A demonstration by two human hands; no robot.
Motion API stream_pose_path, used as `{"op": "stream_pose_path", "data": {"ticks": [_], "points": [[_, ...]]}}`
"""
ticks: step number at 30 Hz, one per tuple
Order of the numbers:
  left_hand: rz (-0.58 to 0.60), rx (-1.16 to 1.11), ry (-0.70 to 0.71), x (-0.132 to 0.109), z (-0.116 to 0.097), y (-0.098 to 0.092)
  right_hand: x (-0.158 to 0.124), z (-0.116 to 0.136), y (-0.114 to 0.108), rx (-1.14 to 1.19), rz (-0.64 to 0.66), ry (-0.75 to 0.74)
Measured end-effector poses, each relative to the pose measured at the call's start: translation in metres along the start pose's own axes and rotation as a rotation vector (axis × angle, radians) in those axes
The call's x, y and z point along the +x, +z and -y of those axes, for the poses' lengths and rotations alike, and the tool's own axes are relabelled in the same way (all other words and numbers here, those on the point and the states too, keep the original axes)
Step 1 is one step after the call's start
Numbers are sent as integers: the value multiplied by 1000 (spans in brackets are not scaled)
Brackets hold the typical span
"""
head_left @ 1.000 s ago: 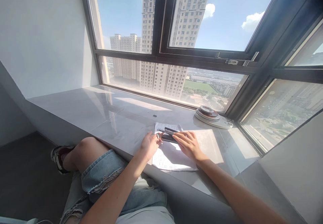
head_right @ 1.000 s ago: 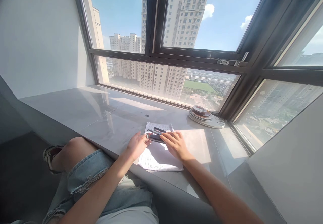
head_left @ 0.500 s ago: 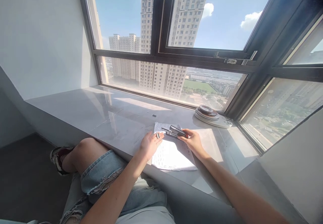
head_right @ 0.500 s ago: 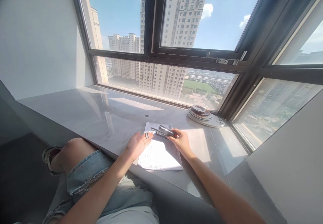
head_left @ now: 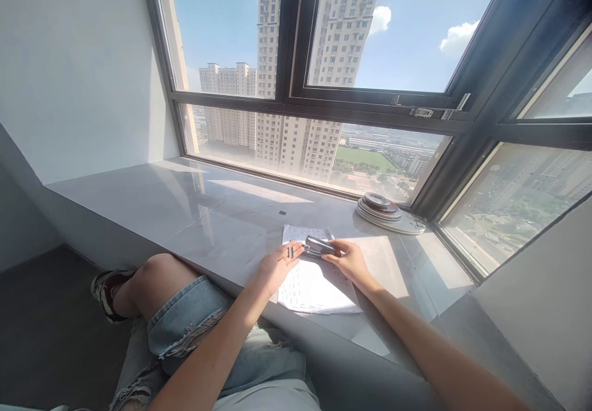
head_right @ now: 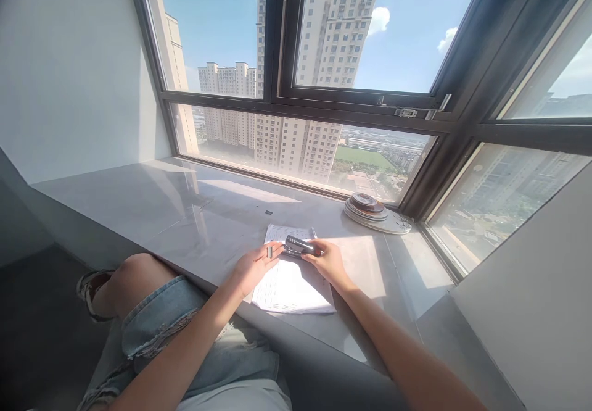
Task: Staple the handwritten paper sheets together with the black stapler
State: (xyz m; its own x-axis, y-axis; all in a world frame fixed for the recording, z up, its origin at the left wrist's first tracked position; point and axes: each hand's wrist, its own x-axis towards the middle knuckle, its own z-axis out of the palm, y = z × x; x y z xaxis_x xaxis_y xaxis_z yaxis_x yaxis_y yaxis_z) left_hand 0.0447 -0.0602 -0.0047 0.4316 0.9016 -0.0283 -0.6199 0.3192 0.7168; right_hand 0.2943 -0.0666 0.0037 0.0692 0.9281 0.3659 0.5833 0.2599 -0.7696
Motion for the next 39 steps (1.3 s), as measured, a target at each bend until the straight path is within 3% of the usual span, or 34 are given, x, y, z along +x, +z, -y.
{"op": "stream_pose_path", "data": {"ticks": [7,15,21,29,36,39], "points": [[-36,7,15,-3,-1,3,-2,8,-3,7,47,7],[24,64,0,-5,-1,2,2,2,-3,-80,45,-49],[-79,27,-29,-4,-2,6,2,0,-2,-91,42,-65],[-43,64,-4,-4,2,1,1,11,-5,-116,47,-70],[-28,130,2,-3,3,3,1,5,-3,-51,67,-39],[-19,175,7,-4,4,5,0,11,-5,-16,13,-97]]}}
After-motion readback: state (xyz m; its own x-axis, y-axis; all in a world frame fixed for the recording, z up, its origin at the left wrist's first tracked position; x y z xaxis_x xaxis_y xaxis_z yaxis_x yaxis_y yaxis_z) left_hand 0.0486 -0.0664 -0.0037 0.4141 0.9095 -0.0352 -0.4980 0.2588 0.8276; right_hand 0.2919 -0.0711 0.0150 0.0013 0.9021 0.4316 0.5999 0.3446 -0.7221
